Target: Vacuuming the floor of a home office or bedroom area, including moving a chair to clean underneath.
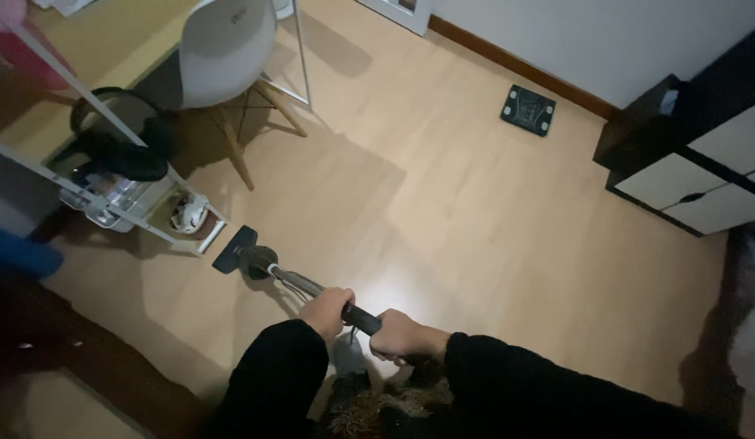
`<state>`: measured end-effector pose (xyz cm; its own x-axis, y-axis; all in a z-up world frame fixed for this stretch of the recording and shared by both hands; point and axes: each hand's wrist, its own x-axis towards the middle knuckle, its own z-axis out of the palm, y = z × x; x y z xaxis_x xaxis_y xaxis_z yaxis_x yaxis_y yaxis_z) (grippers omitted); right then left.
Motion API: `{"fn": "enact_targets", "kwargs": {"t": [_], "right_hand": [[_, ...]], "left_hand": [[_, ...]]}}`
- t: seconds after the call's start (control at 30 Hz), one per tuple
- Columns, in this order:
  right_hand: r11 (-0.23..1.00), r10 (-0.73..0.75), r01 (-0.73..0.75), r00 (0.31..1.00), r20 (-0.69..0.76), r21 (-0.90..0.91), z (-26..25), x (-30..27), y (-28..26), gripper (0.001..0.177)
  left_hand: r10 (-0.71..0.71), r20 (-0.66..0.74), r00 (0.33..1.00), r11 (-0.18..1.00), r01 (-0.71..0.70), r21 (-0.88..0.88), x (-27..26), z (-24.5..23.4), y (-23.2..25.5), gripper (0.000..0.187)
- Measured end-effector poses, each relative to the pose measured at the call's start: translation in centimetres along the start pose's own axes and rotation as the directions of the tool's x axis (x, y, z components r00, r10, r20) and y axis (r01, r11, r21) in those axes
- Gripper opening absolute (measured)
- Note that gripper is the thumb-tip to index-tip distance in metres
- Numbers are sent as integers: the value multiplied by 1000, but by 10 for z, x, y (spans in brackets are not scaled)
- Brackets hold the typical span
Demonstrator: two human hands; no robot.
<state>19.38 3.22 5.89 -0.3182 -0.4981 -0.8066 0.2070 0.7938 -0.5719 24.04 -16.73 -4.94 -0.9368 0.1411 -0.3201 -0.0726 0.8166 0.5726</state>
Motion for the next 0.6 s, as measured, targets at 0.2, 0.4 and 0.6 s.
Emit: {"fn": "enact_targets", "kwargs": {"t": [0.2, 0.4, 0.6], "right_hand": [[996, -45, 46, 999, -25, 71, 20, 31, -29, 14], [999, 5, -2, 999, -52, 50, 22, 35, -44, 13], [1000, -3, 3, 1000, -21, 6, 21, 30, -25, 14]], "left_hand": [[-90, 9, 996, 995, 89, 42, -5, -29, -24, 28], [69, -80, 994, 997, -72, -37, -7, -30, -47, 30], [35, -47, 998, 999, -36, -20, -17, -35, -22, 26]]}}
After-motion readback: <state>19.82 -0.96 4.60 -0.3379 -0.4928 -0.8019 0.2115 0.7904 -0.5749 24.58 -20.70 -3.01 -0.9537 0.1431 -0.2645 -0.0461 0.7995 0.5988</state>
